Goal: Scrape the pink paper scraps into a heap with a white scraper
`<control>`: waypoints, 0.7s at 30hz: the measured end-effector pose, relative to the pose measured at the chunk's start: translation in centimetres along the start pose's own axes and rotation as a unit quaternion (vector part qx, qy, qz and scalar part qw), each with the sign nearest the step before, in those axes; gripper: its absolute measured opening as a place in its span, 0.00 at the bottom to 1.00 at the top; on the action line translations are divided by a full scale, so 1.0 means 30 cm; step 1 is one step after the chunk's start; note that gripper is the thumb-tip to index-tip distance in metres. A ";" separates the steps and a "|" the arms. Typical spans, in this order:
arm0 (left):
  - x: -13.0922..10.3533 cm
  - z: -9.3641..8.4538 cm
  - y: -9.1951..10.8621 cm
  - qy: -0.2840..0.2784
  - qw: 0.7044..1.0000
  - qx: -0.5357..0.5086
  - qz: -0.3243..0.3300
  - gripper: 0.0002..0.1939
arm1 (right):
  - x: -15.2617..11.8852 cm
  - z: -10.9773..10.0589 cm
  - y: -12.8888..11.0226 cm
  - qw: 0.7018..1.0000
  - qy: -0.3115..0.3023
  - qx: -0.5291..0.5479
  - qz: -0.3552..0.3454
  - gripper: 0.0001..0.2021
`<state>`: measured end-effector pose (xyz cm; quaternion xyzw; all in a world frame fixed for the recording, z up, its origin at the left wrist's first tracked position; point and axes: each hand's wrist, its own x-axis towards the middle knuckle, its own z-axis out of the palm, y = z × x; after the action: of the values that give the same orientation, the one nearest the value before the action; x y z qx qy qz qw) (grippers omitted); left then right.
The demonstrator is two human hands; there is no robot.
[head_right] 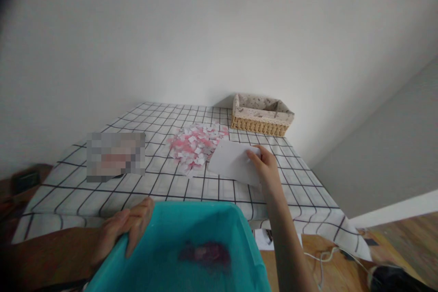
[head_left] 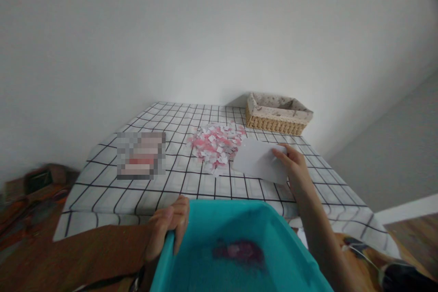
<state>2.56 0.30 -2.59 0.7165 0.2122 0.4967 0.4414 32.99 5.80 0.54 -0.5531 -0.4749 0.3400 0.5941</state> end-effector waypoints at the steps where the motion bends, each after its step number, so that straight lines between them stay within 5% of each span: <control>1: 0.000 0.000 0.002 0.000 1.000 0.002 -0.004 0.34 | -0.003 0.003 -0.004 1.000 -0.013 -0.004 0.000 0.10; 5: -0.002 0.006 0.004 0.036 0.999 -0.004 -0.012 0.35 | -0.016 0.012 -0.019 0.998 -0.061 -0.011 0.000 0.10; 9: -0.003 0.016 0.002 0.022 1.000 -0.005 -0.011 0.34 | -0.016 0.016 -0.024 0.998 -0.044 -0.008 -0.044 0.10; 13: -0.003 0.030 0.002 0.067 0.998 -0.016 0.010 0.33 | -0.018 0.021 -0.026 0.995 -0.064 -0.026 -0.075 0.09; 21: -0.004 0.011 0.010 0.028 1.000 -0.006 0.003 0.33 | -0.029 0.021 -0.030 0.986 -0.063 -0.068 -0.139 0.08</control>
<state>2.78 -0.08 -2.44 0.7002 0.2196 0.5193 0.4380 32.01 5.06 1.21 -0.4983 -0.6060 0.2548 0.5653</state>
